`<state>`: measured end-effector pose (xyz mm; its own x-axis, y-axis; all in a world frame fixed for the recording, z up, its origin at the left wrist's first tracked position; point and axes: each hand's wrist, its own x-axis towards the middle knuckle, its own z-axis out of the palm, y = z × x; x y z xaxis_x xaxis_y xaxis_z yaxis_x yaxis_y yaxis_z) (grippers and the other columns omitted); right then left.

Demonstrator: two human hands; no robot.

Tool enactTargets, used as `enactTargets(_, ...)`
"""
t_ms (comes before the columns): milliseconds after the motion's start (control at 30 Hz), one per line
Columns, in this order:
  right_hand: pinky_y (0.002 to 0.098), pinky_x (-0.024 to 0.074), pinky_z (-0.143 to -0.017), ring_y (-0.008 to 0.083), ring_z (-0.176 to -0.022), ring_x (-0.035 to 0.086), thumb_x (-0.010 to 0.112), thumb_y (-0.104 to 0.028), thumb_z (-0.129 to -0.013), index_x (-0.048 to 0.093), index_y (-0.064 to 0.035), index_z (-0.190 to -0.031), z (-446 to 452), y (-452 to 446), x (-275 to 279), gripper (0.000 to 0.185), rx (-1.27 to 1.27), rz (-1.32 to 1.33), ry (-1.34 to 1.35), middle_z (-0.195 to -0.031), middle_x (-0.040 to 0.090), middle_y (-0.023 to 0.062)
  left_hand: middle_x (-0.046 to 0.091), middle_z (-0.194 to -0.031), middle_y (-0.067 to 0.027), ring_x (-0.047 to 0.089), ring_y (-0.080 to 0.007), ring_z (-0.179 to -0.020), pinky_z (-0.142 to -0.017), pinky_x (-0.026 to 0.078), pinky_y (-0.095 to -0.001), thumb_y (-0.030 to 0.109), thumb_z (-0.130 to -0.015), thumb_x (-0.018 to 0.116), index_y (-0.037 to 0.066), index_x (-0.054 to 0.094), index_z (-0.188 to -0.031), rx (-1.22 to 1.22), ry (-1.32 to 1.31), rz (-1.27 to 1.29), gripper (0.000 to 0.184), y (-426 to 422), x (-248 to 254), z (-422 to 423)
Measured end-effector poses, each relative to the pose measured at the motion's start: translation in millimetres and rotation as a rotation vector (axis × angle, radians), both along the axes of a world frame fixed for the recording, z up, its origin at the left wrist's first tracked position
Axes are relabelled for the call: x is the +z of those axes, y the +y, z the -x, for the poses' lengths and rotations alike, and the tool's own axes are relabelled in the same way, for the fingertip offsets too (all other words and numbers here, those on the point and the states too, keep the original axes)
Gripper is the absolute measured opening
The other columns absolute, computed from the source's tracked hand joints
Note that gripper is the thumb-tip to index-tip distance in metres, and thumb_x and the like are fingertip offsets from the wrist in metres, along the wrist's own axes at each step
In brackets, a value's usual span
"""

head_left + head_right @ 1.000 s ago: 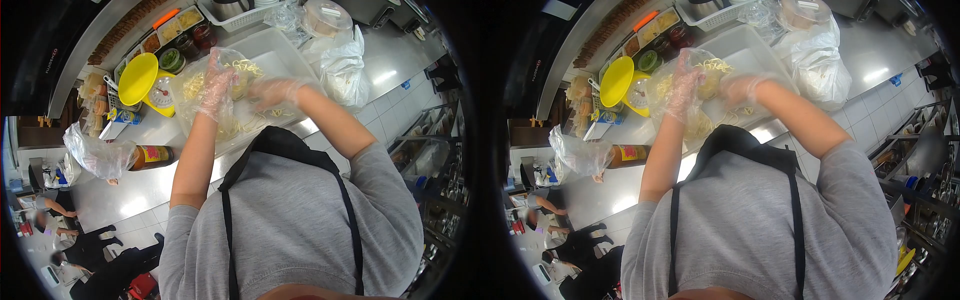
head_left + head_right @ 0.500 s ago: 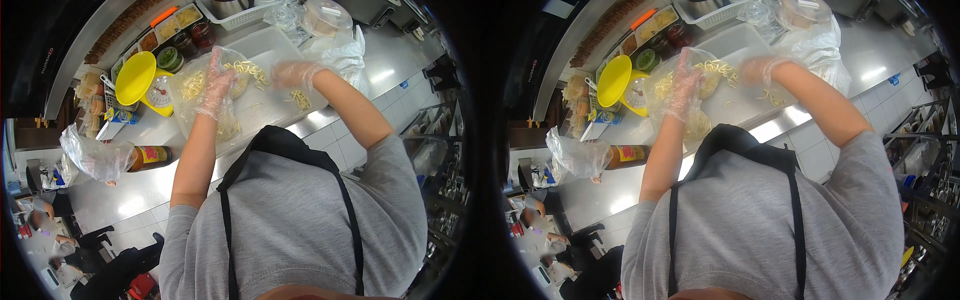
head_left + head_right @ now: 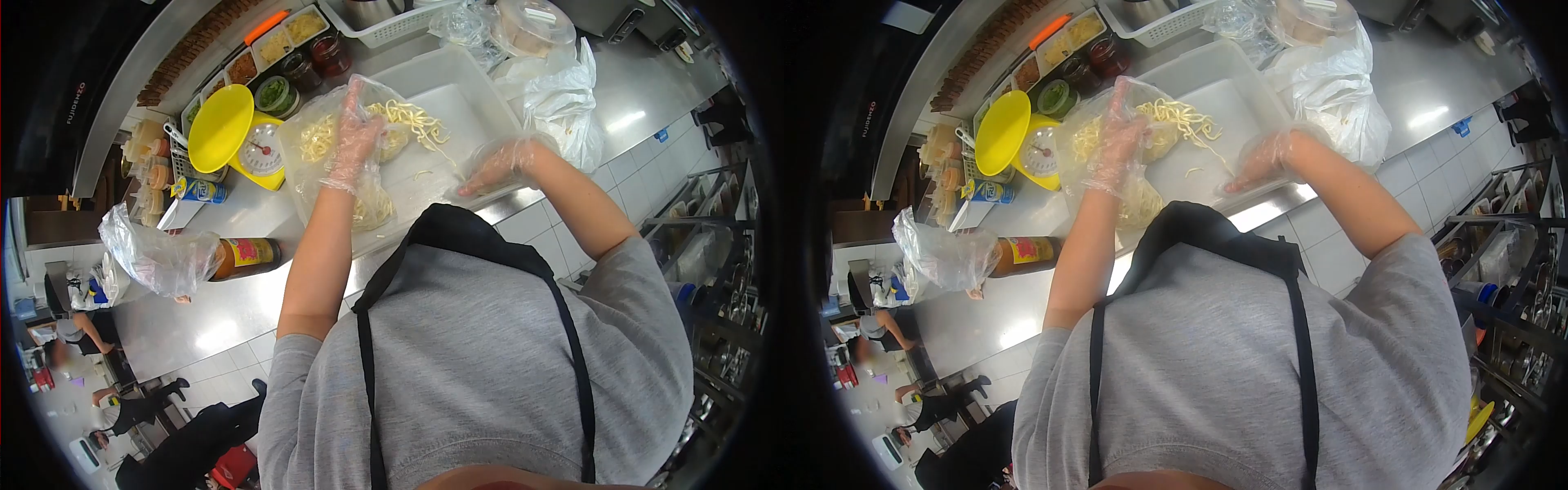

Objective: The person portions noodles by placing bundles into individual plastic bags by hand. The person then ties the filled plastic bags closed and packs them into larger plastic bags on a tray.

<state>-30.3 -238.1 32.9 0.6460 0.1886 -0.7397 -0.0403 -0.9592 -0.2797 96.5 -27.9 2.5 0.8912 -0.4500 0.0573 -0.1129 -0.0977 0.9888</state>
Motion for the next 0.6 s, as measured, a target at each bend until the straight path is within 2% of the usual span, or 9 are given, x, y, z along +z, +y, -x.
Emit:
enactTargets(233, 0.0388, 0.0397, -0.09, 0.0258, -0.109, 0.053, 0.063, -0.052, -0.075, 0.06, -0.0087, -0.112, -13, -4, -2, 0.057, 0.183, -0.178, 0.124, -0.119, 0.057, 0.0108, 0.034, -0.14, -0.0151, 0.057, -0.012, -0.072, -0.061, 0.05, -0.025, -0.004, -0.072, 0.052, 0.01, 0.024, -0.142, -0.011, 0.012, -0.109, 0.077, 2, 8, 3)
enactTargets(267, 0.0388, 0.0397, -0.09, 0.0258, -0.109, 0.053, 0.063, -0.052, -0.075, 0.06, -0.0087, -0.112, -16, -7, -1, 0.057, 0.179, -0.179, 0.121, -0.119, 0.057, 0.0108, 0.036, -0.139, -0.0157, 0.057, -0.0124, -0.07, -0.062, 0.05, -0.0256, -0.003, -0.071, 0.053, 0.009, 0.024, -0.142, -0.034, 0.027, -0.14, 0.077, 3, 11, 5)
enactTargets(300, 0.0388, 0.0402, -0.089, 0.0258, -0.107, 0.053, 0.063, -0.05, -0.075, 0.059, -0.0078, -0.112, -21, -11, 0, 0.057, 0.031, -0.382, 0.08, -0.116, 0.058, 0.0115, 0.036, -0.139, -0.0157, 0.057, -0.0124, -0.07, -0.062, 0.05, -0.0256, -0.003, -0.071, 0.053, 0.009, 0.024, -0.142, -0.037, 0.026, -0.141, 0.077, 3, 20, 11)
enactTargets(333, 0.0388, 0.0407, -0.088, 0.0257, -0.105, 0.054, 0.064, -0.049, -0.075, 0.059, -0.0069, -0.112, -22, -9, 7, 0.056, -0.116, -0.583, 0.038, -0.113, 0.059, 0.0121, 0.04, -0.135, -0.0119, 0.055, -0.0118, -0.07, -0.064, 0.048, -0.0259, 0.001, -0.072, 0.055, 0.009, 0.026, -0.141, -0.09, 0.057, -0.215, 0.076, 4, 35, 18)
enactTargets(400, 0.0352, 0.0389, -0.095, 0.0232, -0.108, 0.052, 0.067, -0.051, -0.075, 0.052, -0.009, -0.123, -32, 8, 35, 0.066, -0.331, -0.633, -0.104, -0.116, 0.057, 0.0098, 0.044, -0.131, -0.0081, 0.052, -0.0111, -0.069, -0.067, 0.046, -0.0261, 0.005, -0.072, 0.057, 0.009, 0.027, -0.141, -0.14, 0.086, -0.291, 0.075, 6, 48, 29)
enactTargets(467, 0.0352, 0.039, -0.095, 0.0228, -0.109, 0.052, 0.063, -0.053, -0.077, 0.051, -0.0085, -0.123, -48, 25, 26, 0.065, -0.429, -0.603, -0.548, -0.119, 0.055, 0.0098, 0.057, -0.108, -0.0129, 0.058, -0.0131, -0.066, -0.061, 0.048, -0.026, 0.001, -0.07, 0.057, 0.004, 0.025, -0.141, -0.172, 0.141, -0.177, 0.077, 7, 52, 35)
enactTargets(500, 0.0352, 0.039, -0.095, 0.0228, -0.109, 0.052, 0.063, -0.053, -0.077, 0.051, -0.0085, -0.123, -59, 34, 30, 0.065, -0.427, -0.605, -0.548, -0.119, 0.055, 0.0098, 0.057, -0.108, -0.0129, 0.058, -0.0131, -0.066, -0.061, 0.048, -0.026, 0.001, -0.07, 0.057, 0.004, 0.025, -0.141, -0.17, 0.14, -0.178, 0.077, 8, 51, 34)
enactTargets(567, 0.0365, 0.0397, -0.094, 0.0243, -0.111, 0.051, 0.061, -0.055, -0.078, 0.05, -0.0087, -0.124, -76, 47, 45, 0.066, -0.046, -0.483, -0.758, -0.123, 0.053, 0.0111, 0.06, -0.091, -0.0098, 0.057, -0.0133, -0.064, -0.06, 0.047, -0.0257, 0.001, -0.07, 0.058, 0.003, 0.026, -0.14, -0.158, 0.2, -0.256, 0.077, 10, 46, 30)
enactTargets(600, 0.0365, 0.0397, -0.094, 0.0243, -0.111, 0.051, 0.061, -0.055, -0.078, 0.05, -0.0087, -0.124, -72, 47, 53, 0.066, -0.044, -0.483, -0.759, -0.123, 0.053, 0.0111, 0.061, -0.086, -0.0088, 0.057, -0.0133, -0.064, -0.06, 0.047, -0.0257, 0.002, -0.07, 0.058, 0.003, 0.026, -0.14, -0.153, 0.22, -0.283, 0.077, 12, 44, 30)
